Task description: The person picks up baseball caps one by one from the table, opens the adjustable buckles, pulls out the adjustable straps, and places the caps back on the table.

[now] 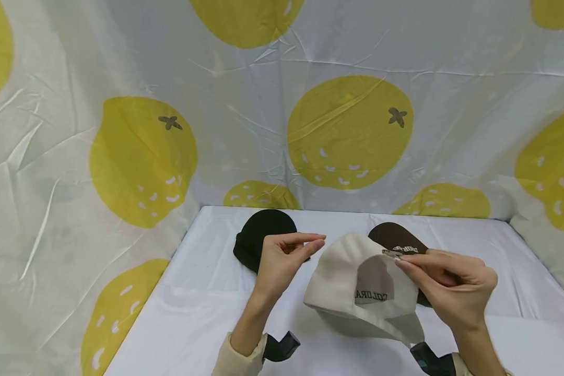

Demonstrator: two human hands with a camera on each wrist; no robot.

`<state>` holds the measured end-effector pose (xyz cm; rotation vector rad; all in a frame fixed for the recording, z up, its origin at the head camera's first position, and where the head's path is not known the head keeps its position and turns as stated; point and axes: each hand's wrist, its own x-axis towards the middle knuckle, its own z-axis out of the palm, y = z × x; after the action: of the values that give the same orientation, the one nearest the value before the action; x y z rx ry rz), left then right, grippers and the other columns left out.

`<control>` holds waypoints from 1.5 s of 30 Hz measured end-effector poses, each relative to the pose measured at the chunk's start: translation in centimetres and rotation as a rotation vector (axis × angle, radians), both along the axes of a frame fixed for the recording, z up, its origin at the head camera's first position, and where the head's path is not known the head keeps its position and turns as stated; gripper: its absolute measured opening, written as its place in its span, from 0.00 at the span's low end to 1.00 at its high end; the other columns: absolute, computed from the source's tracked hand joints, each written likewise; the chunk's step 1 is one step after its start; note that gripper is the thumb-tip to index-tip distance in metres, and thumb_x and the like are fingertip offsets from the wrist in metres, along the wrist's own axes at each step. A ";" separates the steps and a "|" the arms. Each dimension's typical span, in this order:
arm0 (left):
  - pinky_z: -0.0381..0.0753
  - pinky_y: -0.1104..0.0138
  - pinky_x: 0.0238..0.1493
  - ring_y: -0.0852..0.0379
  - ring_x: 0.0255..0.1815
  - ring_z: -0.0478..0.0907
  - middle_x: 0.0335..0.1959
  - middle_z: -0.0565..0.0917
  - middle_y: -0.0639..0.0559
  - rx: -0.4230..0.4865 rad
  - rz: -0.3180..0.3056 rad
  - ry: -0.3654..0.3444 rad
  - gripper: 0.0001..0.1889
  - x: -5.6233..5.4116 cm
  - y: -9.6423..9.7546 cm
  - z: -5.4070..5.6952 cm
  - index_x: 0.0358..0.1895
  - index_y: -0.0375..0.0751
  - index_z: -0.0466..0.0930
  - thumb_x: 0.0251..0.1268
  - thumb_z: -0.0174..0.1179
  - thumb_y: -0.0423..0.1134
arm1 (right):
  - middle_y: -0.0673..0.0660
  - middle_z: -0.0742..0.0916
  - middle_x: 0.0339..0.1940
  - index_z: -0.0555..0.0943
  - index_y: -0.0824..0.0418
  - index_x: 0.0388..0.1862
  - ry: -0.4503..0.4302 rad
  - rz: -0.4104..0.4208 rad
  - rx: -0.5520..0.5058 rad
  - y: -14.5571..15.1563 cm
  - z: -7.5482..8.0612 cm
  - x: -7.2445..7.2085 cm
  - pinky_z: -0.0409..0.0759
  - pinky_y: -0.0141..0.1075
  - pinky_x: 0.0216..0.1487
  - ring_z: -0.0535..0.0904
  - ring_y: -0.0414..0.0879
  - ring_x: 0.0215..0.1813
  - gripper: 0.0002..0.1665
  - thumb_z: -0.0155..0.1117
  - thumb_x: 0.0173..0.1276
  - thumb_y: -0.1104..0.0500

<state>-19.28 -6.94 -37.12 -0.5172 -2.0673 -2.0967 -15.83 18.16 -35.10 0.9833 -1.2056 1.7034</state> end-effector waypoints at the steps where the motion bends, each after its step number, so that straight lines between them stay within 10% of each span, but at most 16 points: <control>1: 0.62 0.73 0.24 0.65 0.19 0.59 0.13 0.73 0.56 -0.004 -0.015 -0.004 0.08 0.0 0.0 0.0 0.43 0.37 0.93 0.62 0.74 0.34 | 0.54 0.82 0.13 0.85 0.83 0.22 -0.008 0.036 0.020 0.4 0.1 0.1 0.58 0.21 0.20 0.57 0.33 0.17 0.07 0.75 0.45 0.85; 9: 0.76 0.72 0.37 0.64 0.24 0.59 0.16 0.78 0.62 0.044 -0.200 -0.024 0.12 0.0 0.1 0.0 0.48 0.35 0.91 0.62 0.73 0.33 | 0.54 0.73 0.08 0.84 0.85 0.27 0.046 0.294 0.130 1.8 0.8 0.2 0.48 0.21 0.19 0.49 0.33 0.19 0.06 0.73 0.48 0.86; 15: 0.60 0.69 0.27 0.60 0.18 0.47 0.11 0.54 0.59 0.037 -0.276 0.029 0.13 -0.1 0.3 -0.3 0.50 0.29 0.89 0.63 0.72 0.30 | 0.57 0.77 0.10 0.85 0.85 0.29 0.122 0.421 0.234 1.9 1.4 0.2 0.48 0.20 0.18 0.49 0.33 0.20 0.05 0.71 0.52 0.85; 23: 0.58 0.69 0.26 0.61 0.19 0.49 0.12 0.54 0.57 0.021 -0.305 0.034 0.14 -0.1 0.7 -0.5 0.52 0.31 0.89 0.63 0.72 0.29 | 0.49 0.62 0.09 0.84 0.82 0.28 0.203 0.527 0.361 2.3 1.7 0.2 0.50 0.19 0.20 0.49 0.33 0.20 0.04 0.71 0.55 0.83; 33: 0.69 0.74 0.33 0.62 0.20 0.48 0.26 0.85 0.63 -0.051 -0.273 -0.146 0.14 -0.8 -0.4 -0.8 0.55 0.35 0.89 0.67 0.69 0.33 | 0.52 0.71 0.10 0.83 0.83 0.30 0.202 0.598 0.456 3.6 1.3 0.0 0.54 0.18 0.20 0.56 0.32 0.19 0.06 0.72 0.53 0.83; 45: 0.53 0.72 0.21 0.65 0.18 0.54 0.43 0.92 0.51 -0.088 -0.325 -0.244 0.12 -1.5 -0.1 -1.7 0.52 0.35 0.90 0.68 0.69 0.35 | 0.50 0.70 0.12 0.83 0.83 0.32 0.229 0.659 0.561 4.2 1.1 -0.2 0.54 0.17 0.21 0.55 0.31 0.20 0.06 0.71 0.56 0.81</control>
<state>-20.80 -7.03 -38.81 -0.6816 -2.3555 -2.3569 -16.01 22.31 -34.01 2.0371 -1.3172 1.6723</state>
